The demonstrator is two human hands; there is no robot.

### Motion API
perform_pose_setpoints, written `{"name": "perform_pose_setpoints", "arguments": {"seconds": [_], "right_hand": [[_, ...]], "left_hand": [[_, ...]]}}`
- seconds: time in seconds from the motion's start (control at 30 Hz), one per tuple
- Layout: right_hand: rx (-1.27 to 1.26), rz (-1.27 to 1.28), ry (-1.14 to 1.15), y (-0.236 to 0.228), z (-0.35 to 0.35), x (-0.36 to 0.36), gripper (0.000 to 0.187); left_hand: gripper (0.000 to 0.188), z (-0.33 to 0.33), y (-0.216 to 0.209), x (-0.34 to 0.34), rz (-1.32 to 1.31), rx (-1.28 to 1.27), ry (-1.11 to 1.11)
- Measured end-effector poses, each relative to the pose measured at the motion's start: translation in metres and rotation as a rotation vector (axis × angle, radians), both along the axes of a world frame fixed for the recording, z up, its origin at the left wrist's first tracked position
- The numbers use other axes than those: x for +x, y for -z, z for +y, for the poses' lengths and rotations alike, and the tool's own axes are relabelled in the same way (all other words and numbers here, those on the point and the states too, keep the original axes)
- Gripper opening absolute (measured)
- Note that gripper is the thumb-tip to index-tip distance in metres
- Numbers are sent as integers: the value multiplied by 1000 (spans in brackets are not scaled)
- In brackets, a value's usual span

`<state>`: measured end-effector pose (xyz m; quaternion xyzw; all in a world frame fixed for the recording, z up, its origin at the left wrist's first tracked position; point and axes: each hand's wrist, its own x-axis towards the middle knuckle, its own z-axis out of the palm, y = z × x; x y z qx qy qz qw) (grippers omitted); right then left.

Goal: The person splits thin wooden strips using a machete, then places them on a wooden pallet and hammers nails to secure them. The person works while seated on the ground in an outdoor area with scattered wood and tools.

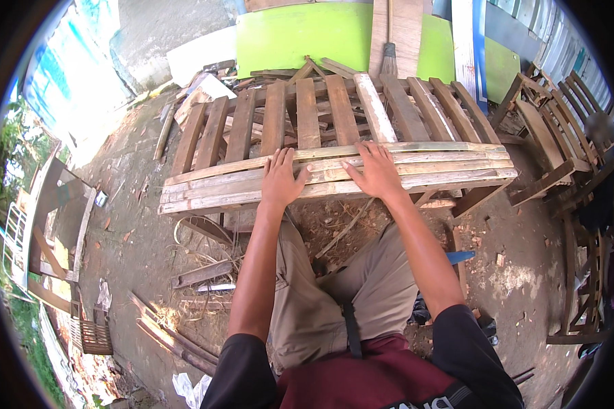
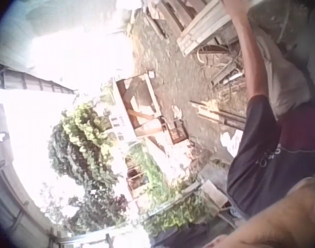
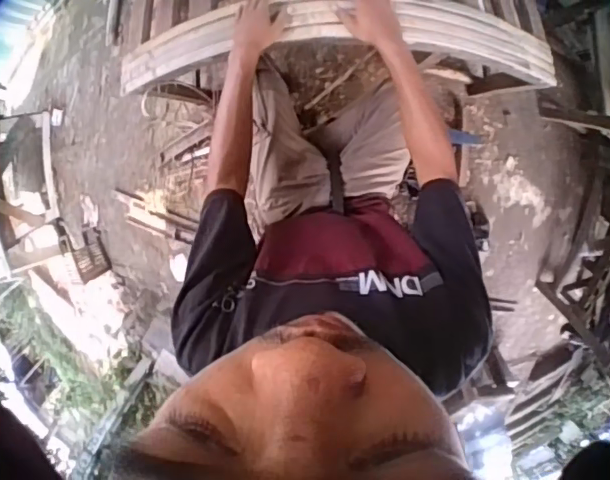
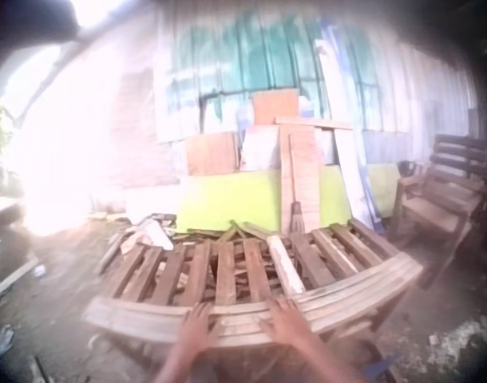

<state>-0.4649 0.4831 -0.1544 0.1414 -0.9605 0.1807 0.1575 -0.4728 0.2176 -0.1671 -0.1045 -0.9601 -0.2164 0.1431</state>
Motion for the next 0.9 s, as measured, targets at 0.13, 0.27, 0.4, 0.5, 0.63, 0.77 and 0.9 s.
{"name": "perform_pose_setpoints", "arguments": {"seconds": [0.13,0.27,0.4,0.5,0.63,0.77,0.9], "right_hand": [[-5,12,-8,-2,-2,1,70],[2,-1,-16,-2,1,0,68],[4,26,1,2,-1,-2,68],[-5,10,-6,2,1,-3,69],[2,-19,-6,2,-1,-2,71],[43,-21,11,6,1,-3,72],[48,-45,-10,3,0,-1,71]], "left_hand": [[71,-1,3,1,13,-20,-13],[69,1,2,2,14,-15,-3],[72,-2,3,1,25,-23,-4],[73,-3,2,1,30,19,11],[73,-6,1,2,25,149,-28],[67,-3,-3,4,37,88,-8],[65,-8,2,4,84,80,0]]}}
